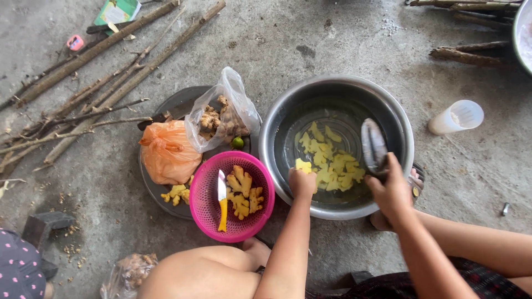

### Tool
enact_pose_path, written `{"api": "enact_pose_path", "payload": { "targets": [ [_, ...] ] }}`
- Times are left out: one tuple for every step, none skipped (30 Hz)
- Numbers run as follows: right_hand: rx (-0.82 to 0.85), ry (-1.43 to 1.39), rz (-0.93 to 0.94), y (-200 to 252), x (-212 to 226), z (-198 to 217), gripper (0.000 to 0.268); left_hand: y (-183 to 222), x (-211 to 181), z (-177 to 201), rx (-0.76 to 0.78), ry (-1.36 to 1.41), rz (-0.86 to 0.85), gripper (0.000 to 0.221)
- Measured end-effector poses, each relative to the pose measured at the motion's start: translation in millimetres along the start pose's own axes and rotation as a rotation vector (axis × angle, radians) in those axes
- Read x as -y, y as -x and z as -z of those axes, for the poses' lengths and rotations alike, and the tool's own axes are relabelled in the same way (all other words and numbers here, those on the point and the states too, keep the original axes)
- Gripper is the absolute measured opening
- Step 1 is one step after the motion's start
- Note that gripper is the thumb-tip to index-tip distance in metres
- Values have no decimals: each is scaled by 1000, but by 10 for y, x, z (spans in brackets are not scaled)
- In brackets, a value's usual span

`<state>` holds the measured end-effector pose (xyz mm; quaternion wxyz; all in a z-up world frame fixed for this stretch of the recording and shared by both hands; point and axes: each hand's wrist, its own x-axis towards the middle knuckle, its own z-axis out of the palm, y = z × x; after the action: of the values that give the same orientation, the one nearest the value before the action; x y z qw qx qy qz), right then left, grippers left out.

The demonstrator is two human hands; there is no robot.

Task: Slicing ginger root into thin pieces using a knife and placing them into a bowl of water for preparation.

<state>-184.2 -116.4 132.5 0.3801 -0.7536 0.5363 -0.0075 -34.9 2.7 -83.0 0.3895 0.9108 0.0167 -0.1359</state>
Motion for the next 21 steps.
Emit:
{"api": "enact_pose_path", "payload": {
  "targets": [
    [-1, -9, -4, 206, 222, 337, 93, -33, -111, 164, 1, -7, -7, 38],
    [43, -49, 45, 406, 436, 677, 73, -64, -224, 322, 238, -178, -6, 44],
    [84, -84, 95, 599, 641, 1034, 57, -82, -349, 455, 477, -346, -5, 51],
    [81, -90, 91, 662, 519, 1209, 57, -136, -356, 472, 479, -351, -10, 51],
    [-22, -92, 357, 730, 396, 1393, 75, -166, -354, 490, 536, -397, -30, 45],
    [-131, -93, 621, 797, 274, 1575, 94, -197, -351, 506, 594, -443, -50, 39],
    [-129, -92, 620, 754, 261, 1573, 94, -250, -372, 503, 596, -442, -48, 39],
    [-122, -92, 610, 710, 245, 1571, 93, -302, -392, 496, 566, -411, -9, 53],
    [-112, -91, 598, 676, 225, 1572, 92, -334, -399, 495, 538, -380, 32, 69],
    [-107, -88, 594, 659, 216, 1569, 92, -366, -340, 426, 542, -380, 37, 69],
    [-95, -90, 580, 629, 208, 1562, 90, -412, -286, 356, 460, -338, 26, 57],
    [-84, -92, 565, 598, 200, 1557, 89, -457, -235, 285, 377, -297, 15, 46],
    [-77, -92, 563, 559, 168, 1552, 89, -450, -242, 268, 377, -300, 21, 46],
    [-62, -96, 548, 518, 135, 1549, 87, -443, -252, 249, 471, -344, 10, 39],
    [-48, -102, 531, 475, 99, 1537, 86, -445, -258, 234, 564, -390, -3, 32],
    [-42, -105, 528, 437, 85, 1513, 86, -460, -201, 187, 564, -395, 2, 32],
    [-31, -107, 507, 420, 63, 1503, 84, -445, -145, 124, 687, -415, -19, 34],
    [-20, -110, 485, 404, 41, 1491, 83, -432, -87, 64, 810, -433, -40, 36],
    [-17, -99, 483, 381, 33, 1499, 83, -378, -196, 92, 817, -425, -35, 36],
    [-7, -92, 467, 362, 31, 1506, 81, -329, -306, 128, 897, -487, -129, 36],
    [3, -90, 456, 334, 52, 1491, 80, -326, -422, 197, 969, -552, -227, 37]
  ]
}}
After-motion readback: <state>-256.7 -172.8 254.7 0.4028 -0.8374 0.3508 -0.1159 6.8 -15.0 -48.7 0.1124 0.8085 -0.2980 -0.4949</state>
